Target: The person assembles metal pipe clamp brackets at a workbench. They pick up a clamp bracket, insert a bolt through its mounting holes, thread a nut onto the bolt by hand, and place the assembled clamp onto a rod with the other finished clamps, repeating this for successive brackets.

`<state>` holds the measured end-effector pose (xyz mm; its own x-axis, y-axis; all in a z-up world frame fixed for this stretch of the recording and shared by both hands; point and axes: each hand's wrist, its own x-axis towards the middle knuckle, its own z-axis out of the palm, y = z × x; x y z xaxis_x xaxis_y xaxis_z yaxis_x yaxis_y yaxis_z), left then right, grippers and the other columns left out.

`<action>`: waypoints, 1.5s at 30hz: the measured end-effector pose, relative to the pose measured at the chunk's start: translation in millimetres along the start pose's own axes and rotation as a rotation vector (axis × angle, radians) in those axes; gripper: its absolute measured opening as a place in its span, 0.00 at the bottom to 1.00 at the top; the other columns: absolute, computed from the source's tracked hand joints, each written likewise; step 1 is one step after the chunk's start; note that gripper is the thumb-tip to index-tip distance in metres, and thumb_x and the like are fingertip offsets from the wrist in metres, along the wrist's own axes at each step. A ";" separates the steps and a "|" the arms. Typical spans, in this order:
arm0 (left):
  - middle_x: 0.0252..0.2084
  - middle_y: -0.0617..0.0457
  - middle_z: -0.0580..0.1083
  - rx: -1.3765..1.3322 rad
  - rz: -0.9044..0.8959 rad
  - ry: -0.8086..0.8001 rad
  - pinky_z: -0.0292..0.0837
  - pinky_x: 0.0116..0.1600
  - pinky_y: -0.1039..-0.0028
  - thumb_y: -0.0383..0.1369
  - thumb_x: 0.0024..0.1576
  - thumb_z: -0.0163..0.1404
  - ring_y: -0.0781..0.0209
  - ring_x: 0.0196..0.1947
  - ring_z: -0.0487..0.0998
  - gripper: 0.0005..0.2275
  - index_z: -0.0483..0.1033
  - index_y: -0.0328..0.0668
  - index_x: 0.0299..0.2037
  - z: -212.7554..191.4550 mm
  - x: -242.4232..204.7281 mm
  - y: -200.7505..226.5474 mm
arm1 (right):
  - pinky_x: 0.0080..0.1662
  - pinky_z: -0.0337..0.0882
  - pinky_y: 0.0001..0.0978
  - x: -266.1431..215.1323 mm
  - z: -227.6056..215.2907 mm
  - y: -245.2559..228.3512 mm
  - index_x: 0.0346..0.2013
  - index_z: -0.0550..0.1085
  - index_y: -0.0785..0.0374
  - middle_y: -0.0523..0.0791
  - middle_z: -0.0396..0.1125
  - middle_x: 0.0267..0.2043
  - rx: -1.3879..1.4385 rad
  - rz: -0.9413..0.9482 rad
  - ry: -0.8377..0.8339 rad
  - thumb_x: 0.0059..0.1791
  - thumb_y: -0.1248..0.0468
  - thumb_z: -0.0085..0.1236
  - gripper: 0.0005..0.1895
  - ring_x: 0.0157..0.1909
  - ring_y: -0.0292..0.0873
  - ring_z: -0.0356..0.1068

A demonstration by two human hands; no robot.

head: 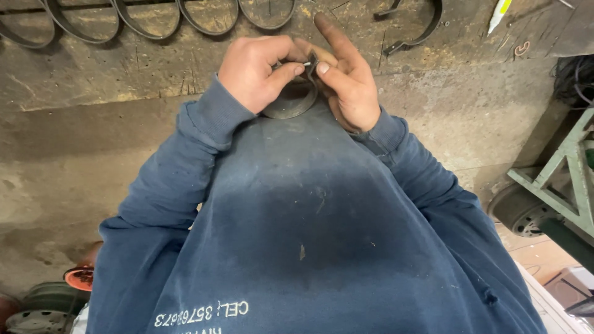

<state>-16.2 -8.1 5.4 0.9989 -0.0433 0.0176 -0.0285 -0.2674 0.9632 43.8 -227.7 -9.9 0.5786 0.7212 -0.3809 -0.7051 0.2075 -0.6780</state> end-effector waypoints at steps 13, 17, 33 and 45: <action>0.36 0.46 0.80 0.059 -0.009 0.012 0.76 0.37 0.65 0.27 0.61 0.59 0.50 0.35 0.83 0.04 0.80 0.35 0.41 5.3 -1.2 2.6 | 0.77 0.61 0.36 -9.8 -18.9 16.0 0.82 0.42 0.67 0.51 0.36 0.84 -0.513 -0.226 -0.041 0.65 0.75 0.41 0.32 0.82 0.50 0.52; 0.37 0.46 0.80 0.018 0.000 0.007 0.77 0.38 0.66 0.27 0.62 0.58 0.51 0.36 0.83 0.03 0.80 0.35 0.43 3.1 -0.7 2.1 | 0.76 0.63 0.34 -7.5 -21.2 14.5 0.79 0.41 0.66 0.51 0.38 0.83 -0.609 -0.238 -0.047 0.66 0.75 0.42 0.30 0.80 0.48 0.56; 0.38 0.45 0.80 0.072 0.028 -0.003 0.78 0.40 0.65 0.26 0.62 0.58 0.48 0.38 0.83 0.04 0.79 0.34 0.42 1.4 4.5 2.3 | 0.69 0.69 0.35 0.5 4.0 -20.9 0.76 0.31 0.63 0.51 0.52 0.76 -0.853 -0.170 -0.025 0.62 0.71 0.42 0.37 0.72 0.45 0.67; 0.38 0.44 0.80 0.038 0.018 -0.016 0.77 0.41 0.64 0.28 0.61 0.59 0.47 0.39 0.83 0.05 0.80 0.34 0.43 0.6 5.2 -1.3 | 0.55 0.72 0.28 -9.0 -24.8 6.7 0.57 0.68 0.72 0.49 0.71 0.49 -0.597 -0.125 0.154 0.62 0.72 0.54 0.09 0.50 0.37 0.70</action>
<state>-11.1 -8.6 4.0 0.9975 -0.0637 0.0303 -0.0482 -0.3025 0.9519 44.0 -249.2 -26.6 0.7256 0.6027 -0.3321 -0.3038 -0.1526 -0.9404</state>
